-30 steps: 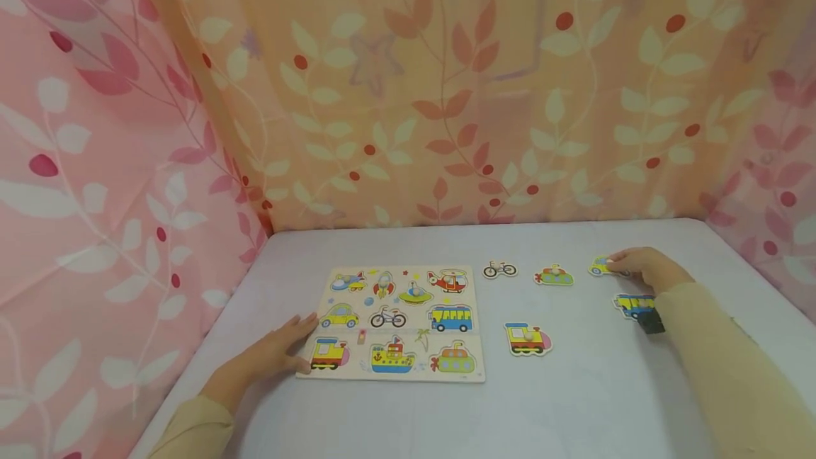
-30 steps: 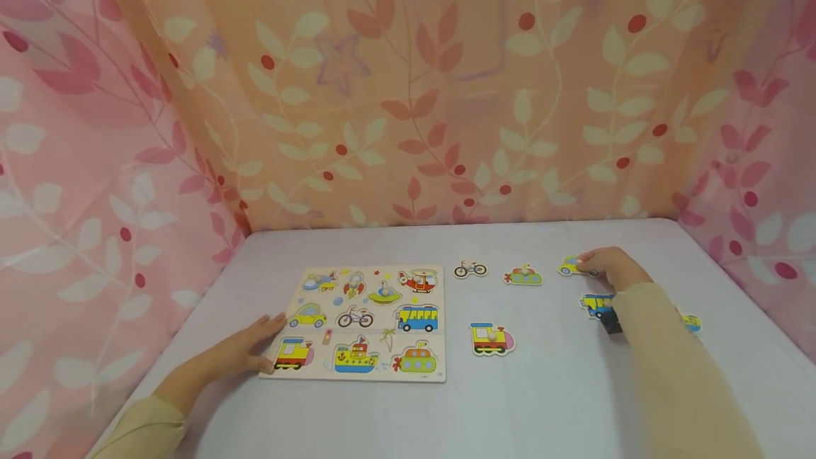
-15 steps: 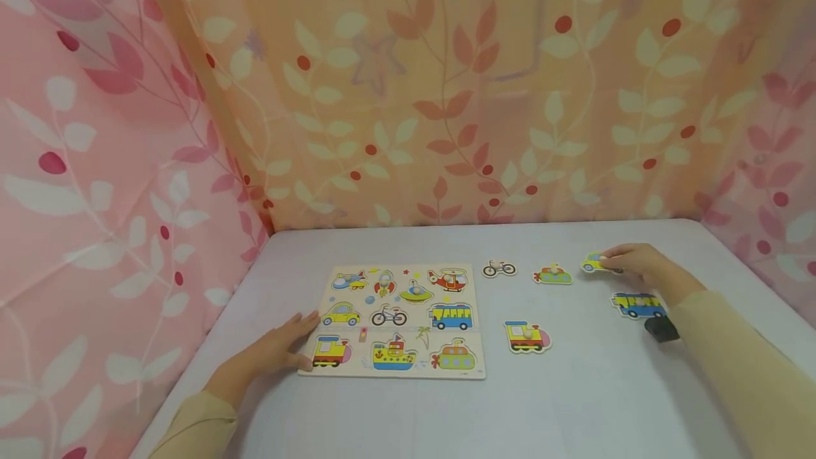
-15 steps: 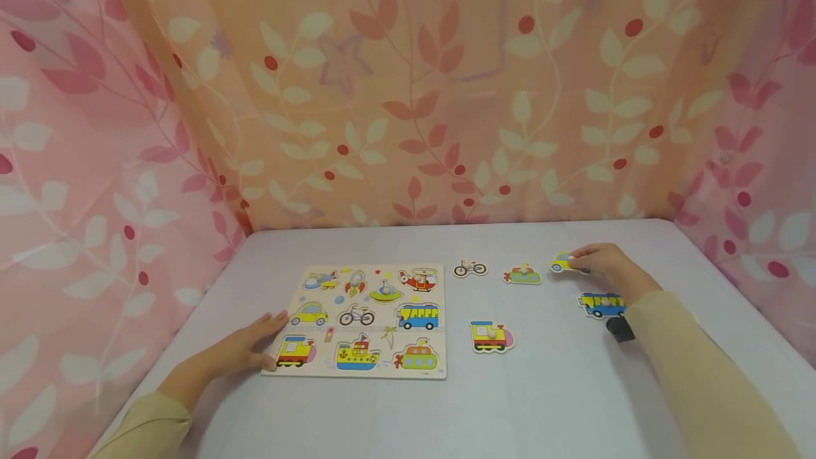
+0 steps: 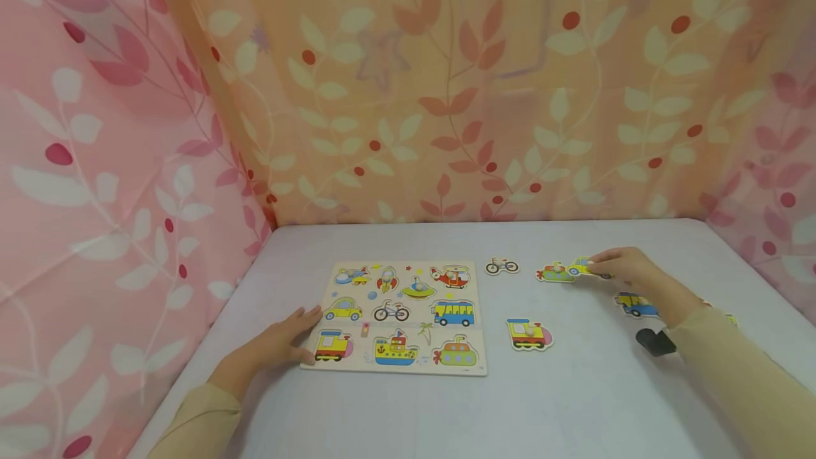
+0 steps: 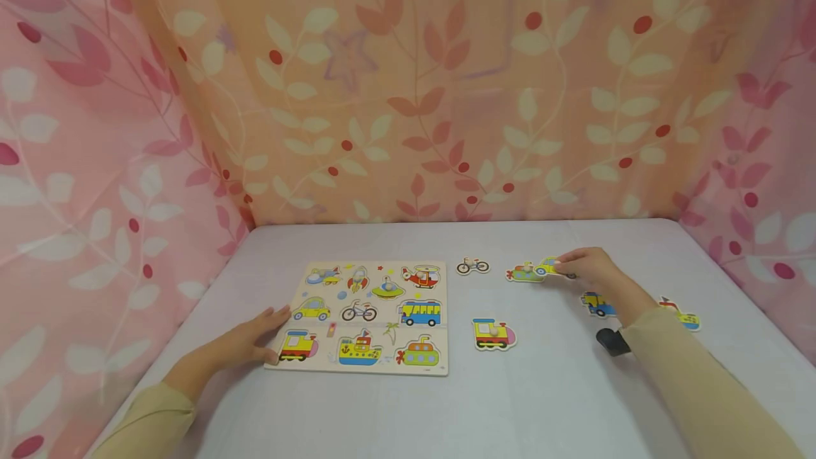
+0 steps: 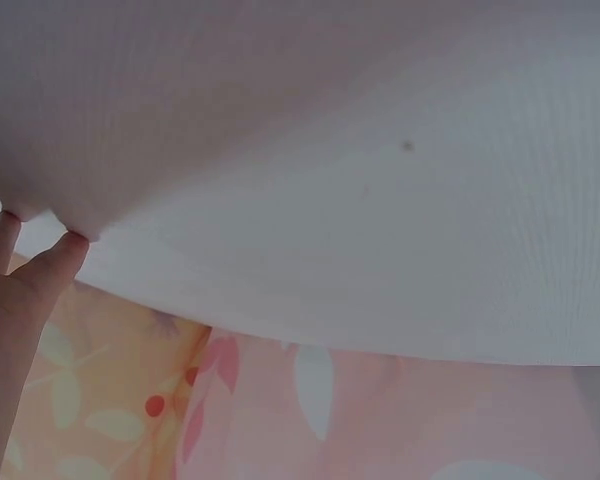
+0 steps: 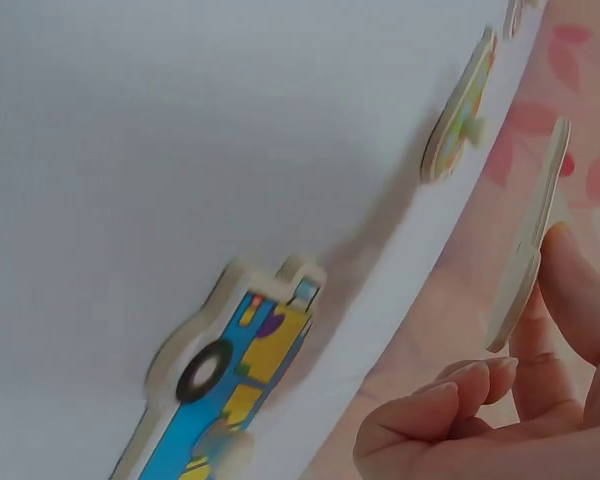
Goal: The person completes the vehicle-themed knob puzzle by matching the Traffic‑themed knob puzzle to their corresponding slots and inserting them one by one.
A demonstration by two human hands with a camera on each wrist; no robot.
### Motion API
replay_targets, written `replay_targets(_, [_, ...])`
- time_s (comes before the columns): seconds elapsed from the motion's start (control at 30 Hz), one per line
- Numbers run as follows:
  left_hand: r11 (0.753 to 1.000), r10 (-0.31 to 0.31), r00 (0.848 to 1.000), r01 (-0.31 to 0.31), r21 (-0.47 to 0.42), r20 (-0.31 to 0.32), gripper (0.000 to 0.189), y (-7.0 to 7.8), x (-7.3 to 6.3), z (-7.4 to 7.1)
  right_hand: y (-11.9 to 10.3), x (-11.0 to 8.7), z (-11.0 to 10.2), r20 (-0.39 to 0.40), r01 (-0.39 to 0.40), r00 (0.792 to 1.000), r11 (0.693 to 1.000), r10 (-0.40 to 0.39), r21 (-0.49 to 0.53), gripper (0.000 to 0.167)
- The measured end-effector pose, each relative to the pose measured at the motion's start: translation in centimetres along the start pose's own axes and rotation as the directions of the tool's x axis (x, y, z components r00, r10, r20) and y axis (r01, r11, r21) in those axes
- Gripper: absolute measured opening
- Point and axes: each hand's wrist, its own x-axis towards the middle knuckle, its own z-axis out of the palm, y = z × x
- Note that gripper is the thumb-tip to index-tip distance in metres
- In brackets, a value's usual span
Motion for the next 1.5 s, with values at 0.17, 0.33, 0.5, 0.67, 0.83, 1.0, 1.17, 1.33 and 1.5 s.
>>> replay_targets(0.17, [1.000,0.022,1.000,-0.022,0.014,-0.010,0.097,0.0,0.2,-0.1,-1.1,-1.1,1.0,0.017,0.003,1.000,0.999,-0.002,-0.045,0.064])
replay_targets(0.33, [1.000,0.023,1.000,-0.023,0.022,-0.009,0.097,-0.1,0.2,0.0,-2.2,-1.9,2.0,0.030,0.034,0.999,0.999,-0.033,-0.024,0.061])
replay_targets(0.5, [1.000,0.020,1.000,-0.020,0.020,-0.008,0.096,0.0,0.1,0.0,-3.2,-2.5,3.1,0.018,0.064,0.998,0.998,-0.064,-0.008,0.058])
replay_targets(0.67, [1.000,0.018,1.000,-0.017,0.026,-0.008,0.096,-0.1,0.1,0.1,-3.9,-2.7,4.2,0.015,0.075,0.997,0.996,-0.076,0.045,0.051])
replay_targets(0.83, [0.999,0.028,1.000,-0.028,0.026,-0.007,0.096,-0.1,0.1,0.1,-4.7,-2.9,5.3,0.017,0.080,0.997,0.995,-0.081,0.062,0.046])
replay_targets(1.0, [1.000,0.027,1.000,-0.027,0.017,-0.005,0.096,0.1,0.1,0.1,-5.4,-3.1,6.5,0.023,0.057,0.998,0.996,-0.059,0.074,0.046])
replay_targets(1.17, [1.000,0.018,1.000,-0.018,0.005,0.004,0.095,0.3,0.0,0.0,-5.9,-3.3,7.6,0.025,0.065,0.997,0.994,-0.067,0.086,0.044])
replay_targets(1.33, [1.000,0.007,1.000,-0.007,0.000,0.003,0.096,0.3,0.0,0.0,-6.8,-3.3,8.7,0.033,0.065,0.997,0.993,-0.068,0.097,0.043])
replay_targets(1.5, [1.000,0.004,1.000,-0.004,-0.004,0.001,0.098,0.2,0.0,0.0,-7.7,-3.2,9.8,0.029,0.059,0.998,0.993,-0.063,0.107,0.040])
